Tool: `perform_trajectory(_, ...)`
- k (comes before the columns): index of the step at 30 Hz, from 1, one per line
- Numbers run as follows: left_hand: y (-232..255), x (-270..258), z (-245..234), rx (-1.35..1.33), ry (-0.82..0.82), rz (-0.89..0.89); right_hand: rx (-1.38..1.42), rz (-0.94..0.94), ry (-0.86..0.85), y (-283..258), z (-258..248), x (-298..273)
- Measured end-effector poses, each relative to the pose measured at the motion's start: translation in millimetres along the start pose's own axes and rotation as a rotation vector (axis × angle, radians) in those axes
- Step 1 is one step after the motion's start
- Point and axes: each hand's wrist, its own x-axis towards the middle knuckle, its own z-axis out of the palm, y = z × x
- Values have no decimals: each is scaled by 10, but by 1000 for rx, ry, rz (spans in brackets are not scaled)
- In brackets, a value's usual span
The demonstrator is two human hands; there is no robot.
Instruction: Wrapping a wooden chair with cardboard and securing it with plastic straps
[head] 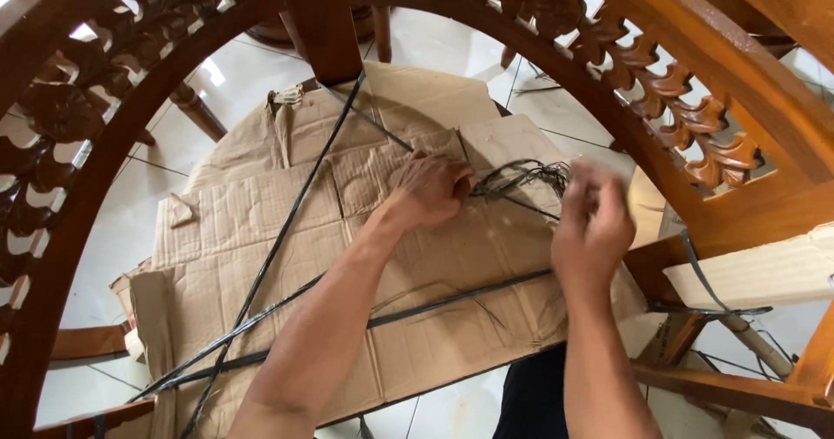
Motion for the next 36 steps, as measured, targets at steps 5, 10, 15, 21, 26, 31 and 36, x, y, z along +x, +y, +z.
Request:
perform_trajectory(5, -234, 51, 223, -9, -53, -66, -248, 92, -544, -156, -21, -498)
perform_trajectory(10, 142, -71, -177, -100, -72, -76, -409, -64, -614, -111, 273, -443)
perform_trajectory(15, 150, -64, -189, -107, -81, -98, -432, 14, -703, -80, 339, -436)
perform_trajectory(21, 116, -103, -114, -146, -85, -124, -316, -177, -432, -124, 252, -560)
perform_trajectory(26, 217, -145, -234, -266, -76, -149, -190, -150, -229, -111, -11, -657)
perform_trajectory(31, 148, -115, -143, -217, -82, -136, -62, -121, -151, -108, -123, -780)
perform_trajectory(36, 165, -91, -167, -185, -92, -119, 75, -49, -89, -213, -273, -754)
